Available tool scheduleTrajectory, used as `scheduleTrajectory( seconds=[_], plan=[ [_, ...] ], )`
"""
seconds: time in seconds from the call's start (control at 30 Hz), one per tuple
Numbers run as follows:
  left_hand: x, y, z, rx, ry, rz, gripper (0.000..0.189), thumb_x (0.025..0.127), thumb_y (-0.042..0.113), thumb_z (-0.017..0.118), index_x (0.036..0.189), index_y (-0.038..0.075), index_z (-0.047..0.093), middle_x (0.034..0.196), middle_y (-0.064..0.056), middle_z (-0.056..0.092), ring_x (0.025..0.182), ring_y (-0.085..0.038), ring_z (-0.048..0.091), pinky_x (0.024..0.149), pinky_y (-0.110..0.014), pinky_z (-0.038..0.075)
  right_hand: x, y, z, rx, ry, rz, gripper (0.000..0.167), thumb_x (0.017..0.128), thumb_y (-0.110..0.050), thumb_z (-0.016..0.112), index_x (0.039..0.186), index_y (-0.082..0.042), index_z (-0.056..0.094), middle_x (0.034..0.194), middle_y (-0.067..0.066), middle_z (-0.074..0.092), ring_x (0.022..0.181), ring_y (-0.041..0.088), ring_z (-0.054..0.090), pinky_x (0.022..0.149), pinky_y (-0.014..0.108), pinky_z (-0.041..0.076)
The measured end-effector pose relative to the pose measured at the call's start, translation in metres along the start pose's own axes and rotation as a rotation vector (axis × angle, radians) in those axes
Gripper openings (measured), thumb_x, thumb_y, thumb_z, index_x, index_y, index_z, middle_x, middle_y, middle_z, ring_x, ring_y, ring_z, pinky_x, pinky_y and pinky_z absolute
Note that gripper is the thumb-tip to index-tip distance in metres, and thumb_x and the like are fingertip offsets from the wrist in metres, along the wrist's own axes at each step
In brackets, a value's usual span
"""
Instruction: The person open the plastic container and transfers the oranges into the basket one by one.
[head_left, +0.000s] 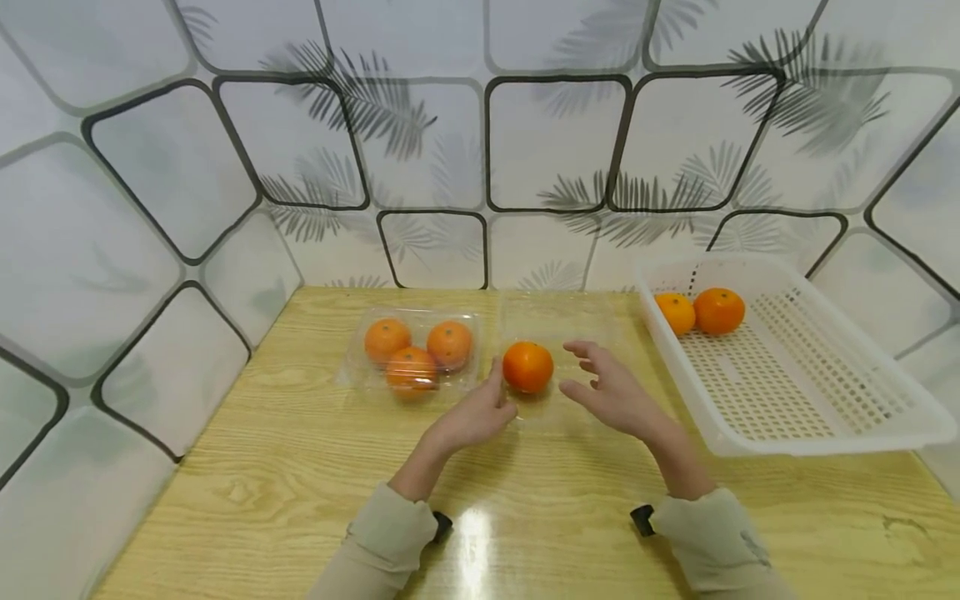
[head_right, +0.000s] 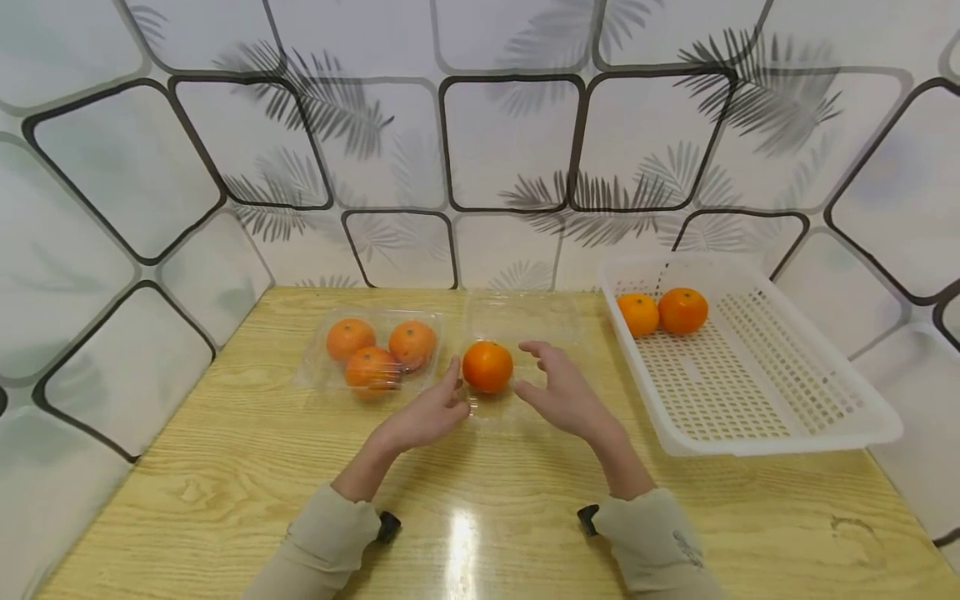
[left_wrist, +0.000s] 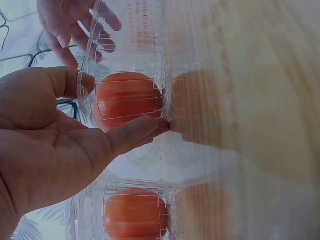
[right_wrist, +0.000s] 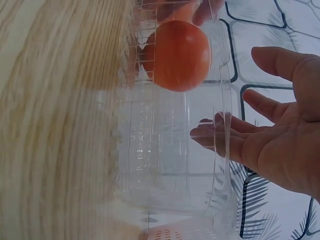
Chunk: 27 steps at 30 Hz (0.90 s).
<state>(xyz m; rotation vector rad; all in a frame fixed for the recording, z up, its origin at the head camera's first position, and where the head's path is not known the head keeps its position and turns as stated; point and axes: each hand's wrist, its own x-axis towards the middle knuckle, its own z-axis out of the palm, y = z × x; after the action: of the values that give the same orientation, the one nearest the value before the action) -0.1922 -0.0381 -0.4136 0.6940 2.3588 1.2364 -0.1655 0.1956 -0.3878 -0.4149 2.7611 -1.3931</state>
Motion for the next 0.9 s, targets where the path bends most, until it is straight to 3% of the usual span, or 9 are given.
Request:
scheduleTrajectory(
  seconds=[0.4, 0.67, 0.9],
  plan=[
    [0.0, 0.0, -0.002, 0.017, 0.003, 0.013, 0.086, 0.093, 0.008, 0.05, 0.153, -0.01, -0.009, 0.059, 0.005, 0.038, 0.048, -0.008, 0.032, 0.048, -0.023, 0.031, 0.014, -0.015, 0.008, -0.014, 0.086, -0.003, 0.042, 0.1, -0.021, 0.059, 0.137, -0.002, 0.053, 0.142, 0.021, 0.052, 0.126, 0.046, 0.05, 0.101, 0.059, 0.043],
    [0.001, -0.001, 0.001, 0.026, -0.002, 0.023, 0.086, 0.093, 0.008, 0.05, 0.152, -0.012, -0.009, 0.06, 0.006, 0.038, 0.049, -0.007, 0.031, 0.049, -0.022, 0.031, 0.027, -0.019, 0.008, -0.095, 0.149, 0.056, 0.045, 0.093, -0.015, 0.064, 0.135, 0.001, 0.055, 0.137, 0.03, 0.048, 0.123, 0.051, 0.05, 0.096, 0.06, 0.046],
    [0.0, -0.001, -0.001, 0.02, 0.005, 0.019, 0.086, 0.092, 0.008, 0.049, 0.152, -0.011, -0.009, 0.058, 0.006, 0.038, 0.047, -0.008, 0.031, 0.047, -0.023, 0.031, 0.039, -0.019, 0.015, -0.169, 0.038, 0.131, 0.056, 0.097, -0.022, 0.06, 0.146, 0.0, 0.045, 0.142, 0.033, 0.039, 0.122, 0.049, 0.047, 0.096, 0.059, 0.044]
  ],
)
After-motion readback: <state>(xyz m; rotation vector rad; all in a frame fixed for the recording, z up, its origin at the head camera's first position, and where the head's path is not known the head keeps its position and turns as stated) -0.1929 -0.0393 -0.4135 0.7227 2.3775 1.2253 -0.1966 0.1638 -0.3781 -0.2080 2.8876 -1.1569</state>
